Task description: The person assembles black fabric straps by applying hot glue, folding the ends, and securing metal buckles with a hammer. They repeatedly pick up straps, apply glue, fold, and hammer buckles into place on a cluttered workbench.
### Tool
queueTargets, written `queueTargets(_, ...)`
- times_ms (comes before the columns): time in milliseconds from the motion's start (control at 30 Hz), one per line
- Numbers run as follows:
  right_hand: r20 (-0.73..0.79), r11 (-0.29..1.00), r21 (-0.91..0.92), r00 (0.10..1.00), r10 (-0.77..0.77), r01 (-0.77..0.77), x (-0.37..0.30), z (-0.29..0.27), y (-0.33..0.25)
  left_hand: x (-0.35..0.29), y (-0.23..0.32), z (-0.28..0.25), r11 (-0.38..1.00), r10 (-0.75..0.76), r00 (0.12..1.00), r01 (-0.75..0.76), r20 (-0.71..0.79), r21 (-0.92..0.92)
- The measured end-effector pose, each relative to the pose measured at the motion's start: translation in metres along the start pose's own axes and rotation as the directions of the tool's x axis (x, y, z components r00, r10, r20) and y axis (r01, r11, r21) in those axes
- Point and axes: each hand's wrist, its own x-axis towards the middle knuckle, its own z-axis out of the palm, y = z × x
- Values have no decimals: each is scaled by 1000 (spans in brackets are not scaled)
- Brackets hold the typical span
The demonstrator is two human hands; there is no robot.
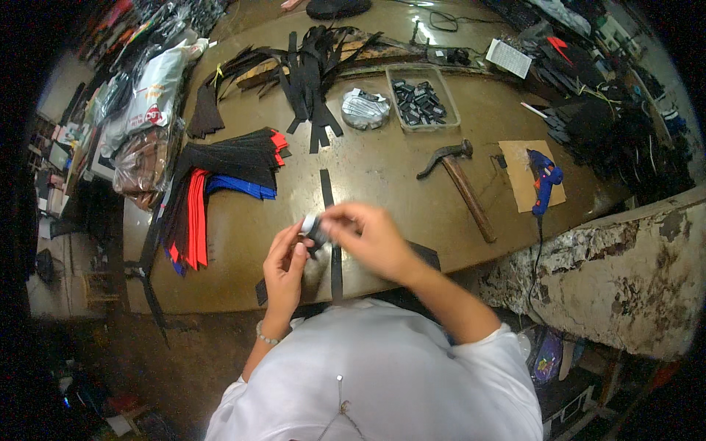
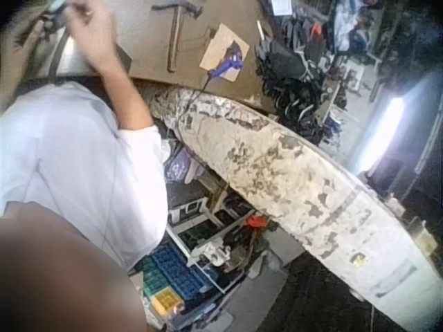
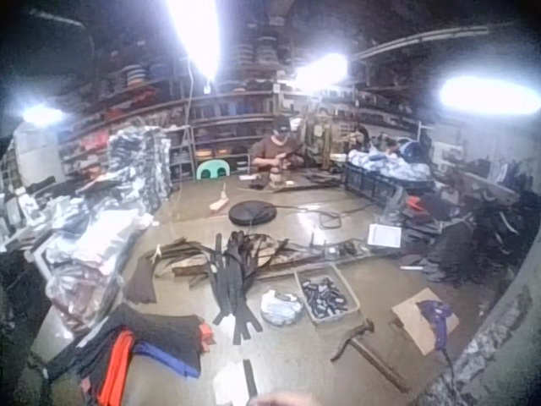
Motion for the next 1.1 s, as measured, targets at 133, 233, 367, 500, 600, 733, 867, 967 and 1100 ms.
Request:
queueTargets(133,26,926,372,998,61,-66,-18,26,21,0,4,-6,989,-148,987,148,59,9)
queueTargets(233,18,899,435,999,38,-42,-15,29,22,0,3,-10,987,-147,989,149,28,-57)
queueTargets(367,72,822,569,994,-85,30,-18,30,14,0,4,-16,916,195,978,-155,-73,370)
queueTargets(500,495,613,699,868,-43,-368,-31,20,10,12,9,-39,920,155,952,-42,-264,390)
queueTargets(600,384,743,577,915,121,-340,-37,15,8,18,13,-54,997,-57,953,39,-297,-66)
queueTargets(733,227,850,469,963,147,-241,-34,16,2,1,12,-47,804,-193,950,297,247,-514)
queueTargets(867,208,942,328,978,6,-76,-30,16,-2,-18,7,-22,632,-387,810,581,440,-513)
queueTargets(967,169,923,338,977,132,-183,-30,16,0,-19,6,-14,777,-380,845,513,377,-366)
queueTargets(1100,163,807,507,953,256,-303,-33,16,5,-14,11,-12,864,-382,896,433,226,-255)
